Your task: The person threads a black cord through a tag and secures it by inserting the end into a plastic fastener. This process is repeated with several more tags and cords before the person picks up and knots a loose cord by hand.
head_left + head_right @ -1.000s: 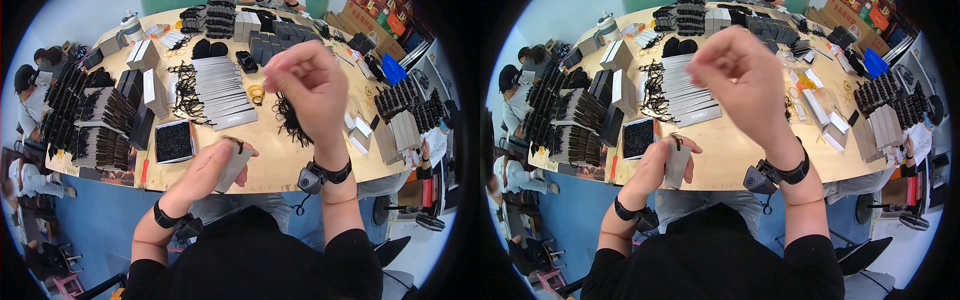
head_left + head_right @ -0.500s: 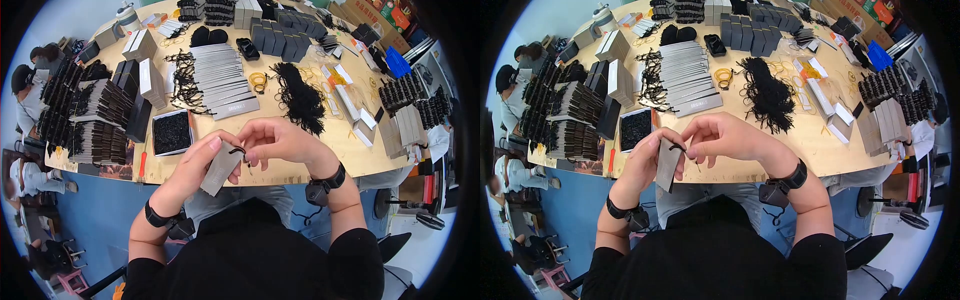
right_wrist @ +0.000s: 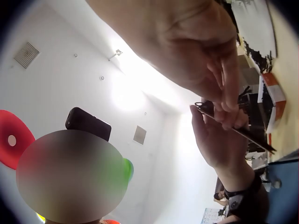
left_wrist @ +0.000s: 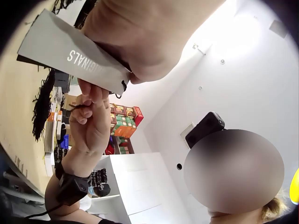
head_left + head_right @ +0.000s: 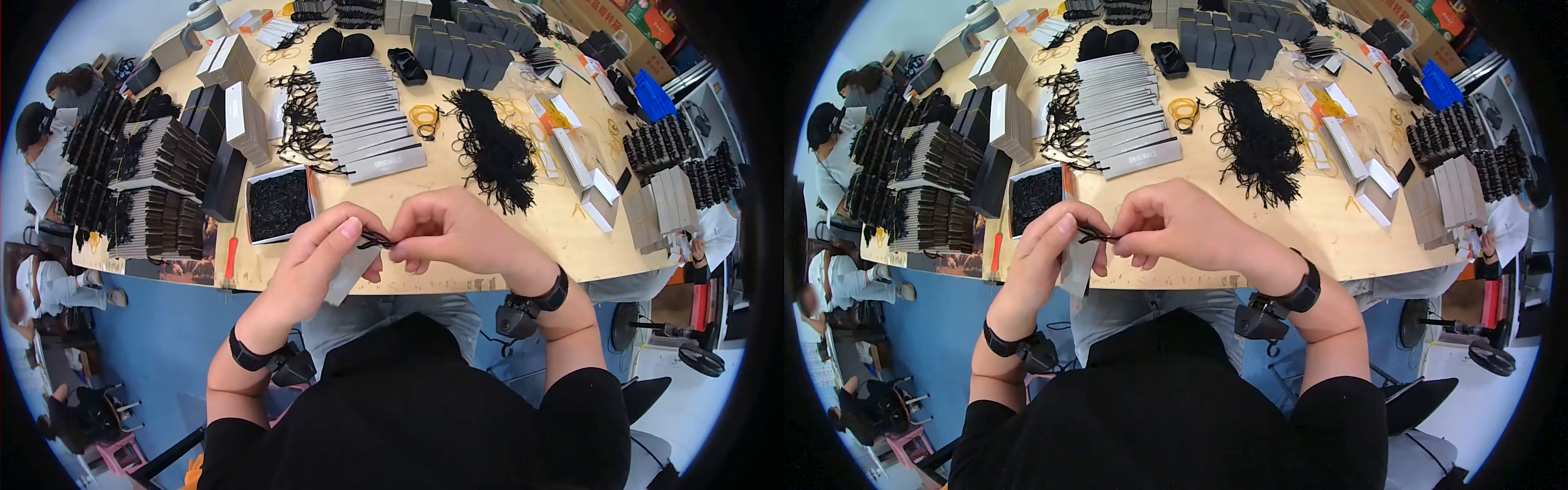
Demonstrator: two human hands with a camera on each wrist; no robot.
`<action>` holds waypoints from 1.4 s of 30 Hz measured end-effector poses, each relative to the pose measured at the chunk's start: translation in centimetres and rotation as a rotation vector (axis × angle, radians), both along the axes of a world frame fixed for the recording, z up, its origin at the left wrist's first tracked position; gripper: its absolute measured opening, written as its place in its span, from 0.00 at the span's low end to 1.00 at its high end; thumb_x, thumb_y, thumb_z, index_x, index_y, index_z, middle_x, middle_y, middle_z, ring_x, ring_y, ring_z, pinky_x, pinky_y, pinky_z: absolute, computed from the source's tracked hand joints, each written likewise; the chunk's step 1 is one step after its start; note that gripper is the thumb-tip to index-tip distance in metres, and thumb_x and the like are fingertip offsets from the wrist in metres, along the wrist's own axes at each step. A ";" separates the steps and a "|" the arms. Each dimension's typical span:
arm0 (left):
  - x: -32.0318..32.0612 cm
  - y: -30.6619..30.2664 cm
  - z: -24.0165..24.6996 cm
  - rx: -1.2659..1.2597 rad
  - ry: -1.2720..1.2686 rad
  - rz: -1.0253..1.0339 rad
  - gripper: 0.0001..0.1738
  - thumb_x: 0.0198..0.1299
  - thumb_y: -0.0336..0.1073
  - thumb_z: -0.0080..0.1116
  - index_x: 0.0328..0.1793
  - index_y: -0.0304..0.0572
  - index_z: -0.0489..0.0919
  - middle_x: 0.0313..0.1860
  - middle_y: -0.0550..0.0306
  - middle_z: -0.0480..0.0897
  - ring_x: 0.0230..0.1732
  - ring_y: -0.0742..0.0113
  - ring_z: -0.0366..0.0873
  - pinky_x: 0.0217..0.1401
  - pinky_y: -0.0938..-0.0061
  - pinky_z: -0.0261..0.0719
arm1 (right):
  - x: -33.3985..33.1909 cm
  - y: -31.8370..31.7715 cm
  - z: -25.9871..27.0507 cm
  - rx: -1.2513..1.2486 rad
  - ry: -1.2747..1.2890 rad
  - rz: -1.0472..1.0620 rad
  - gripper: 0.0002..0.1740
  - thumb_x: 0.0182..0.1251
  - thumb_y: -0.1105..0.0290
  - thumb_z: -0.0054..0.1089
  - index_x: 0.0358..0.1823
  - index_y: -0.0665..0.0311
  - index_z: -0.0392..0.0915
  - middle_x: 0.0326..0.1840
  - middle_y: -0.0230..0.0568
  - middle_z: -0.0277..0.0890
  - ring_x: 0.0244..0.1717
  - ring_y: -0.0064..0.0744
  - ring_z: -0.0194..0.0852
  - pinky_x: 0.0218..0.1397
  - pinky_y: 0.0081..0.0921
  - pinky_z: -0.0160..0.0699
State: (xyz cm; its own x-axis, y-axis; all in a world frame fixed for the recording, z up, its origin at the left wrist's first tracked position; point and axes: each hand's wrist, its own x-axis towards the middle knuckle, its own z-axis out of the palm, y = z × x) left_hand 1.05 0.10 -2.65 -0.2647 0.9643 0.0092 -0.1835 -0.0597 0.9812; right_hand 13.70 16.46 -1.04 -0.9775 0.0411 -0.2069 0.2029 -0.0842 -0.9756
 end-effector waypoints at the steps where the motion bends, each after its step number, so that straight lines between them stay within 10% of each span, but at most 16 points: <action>1: -0.2 -0.2 0.1 -0.020 -0.023 -0.008 0.17 0.68 0.42 0.40 0.44 0.34 0.73 0.31 0.54 0.77 0.31 0.71 0.77 0.36 0.78 0.76 | 0.1 0.2 0.2 0.013 -0.023 -0.011 0.08 0.55 0.78 0.61 0.37 0.70 0.75 0.28 0.36 0.78 0.27 0.19 0.77 0.29 0.15 0.77; 10: -0.9 0.4 -0.2 0.040 -0.108 -0.323 0.19 0.68 0.42 0.39 0.47 0.32 0.73 0.32 0.53 0.78 0.37 0.68 0.78 0.43 0.77 0.74 | -0.8 0.3 5.6 0.726 0.453 -0.144 0.03 0.52 0.78 0.63 0.29 0.64 0.78 0.24 0.26 0.71 0.20 0.10 0.62 0.21 0.10 0.55; 29: -0.3 1.9 0.3 0.130 -0.328 -0.333 0.21 0.69 0.45 0.34 0.47 0.33 0.71 0.26 0.57 0.72 0.27 0.68 0.76 0.35 0.77 0.75 | -5.3 2.3 5.8 0.798 0.646 -0.146 0.05 0.56 0.79 0.57 0.35 0.70 0.76 0.29 0.31 0.73 0.29 0.17 0.69 0.31 0.15 0.69; 32: 0.4 3.5 -0.8 0.120 -0.347 -0.017 0.20 0.70 0.44 0.34 0.49 0.35 0.70 0.27 0.56 0.73 0.31 0.66 0.77 0.40 0.73 0.76 | -7.2 3.4 1.4 0.879 0.416 -0.268 0.12 0.60 0.70 0.56 0.43 0.68 0.74 0.34 0.34 0.75 0.32 0.20 0.73 0.36 0.17 0.74; 34: -0.4 4.1 -2.0 0.191 -0.459 0.299 0.18 0.70 0.44 0.34 0.50 0.37 0.68 0.33 0.57 0.74 0.41 0.62 0.75 0.54 0.65 0.72 | -7.5 3.7 -2.2 0.418 0.403 -0.548 0.18 0.60 0.62 0.57 0.47 0.66 0.73 0.35 0.40 0.78 0.30 0.23 0.77 0.33 0.20 0.76; 36: -1.1 4.6 -2.4 0.258 -0.494 0.436 0.17 0.70 0.43 0.34 0.52 0.38 0.68 0.37 0.54 0.76 0.49 0.61 0.73 0.57 0.63 0.71 | -5.4 1.5 -3.8 -0.071 0.157 -0.382 0.23 0.61 0.56 0.59 0.50 0.66 0.70 0.37 0.39 0.77 0.30 0.22 0.77 0.33 0.19 0.75; 42: -2.5 4.6 -4.1 0.284 -0.360 0.534 0.18 0.69 0.43 0.36 0.48 0.37 0.71 0.46 0.51 0.77 0.54 0.64 0.71 0.59 0.67 0.68 | -1.8 1.0 -6.3 0.002 0.061 -0.177 0.10 0.63 0.69 0.56 0.43 0.67 0.73 0.30 0.33 0.76 0.29 0.16 0.72 0.34 0.13 0.69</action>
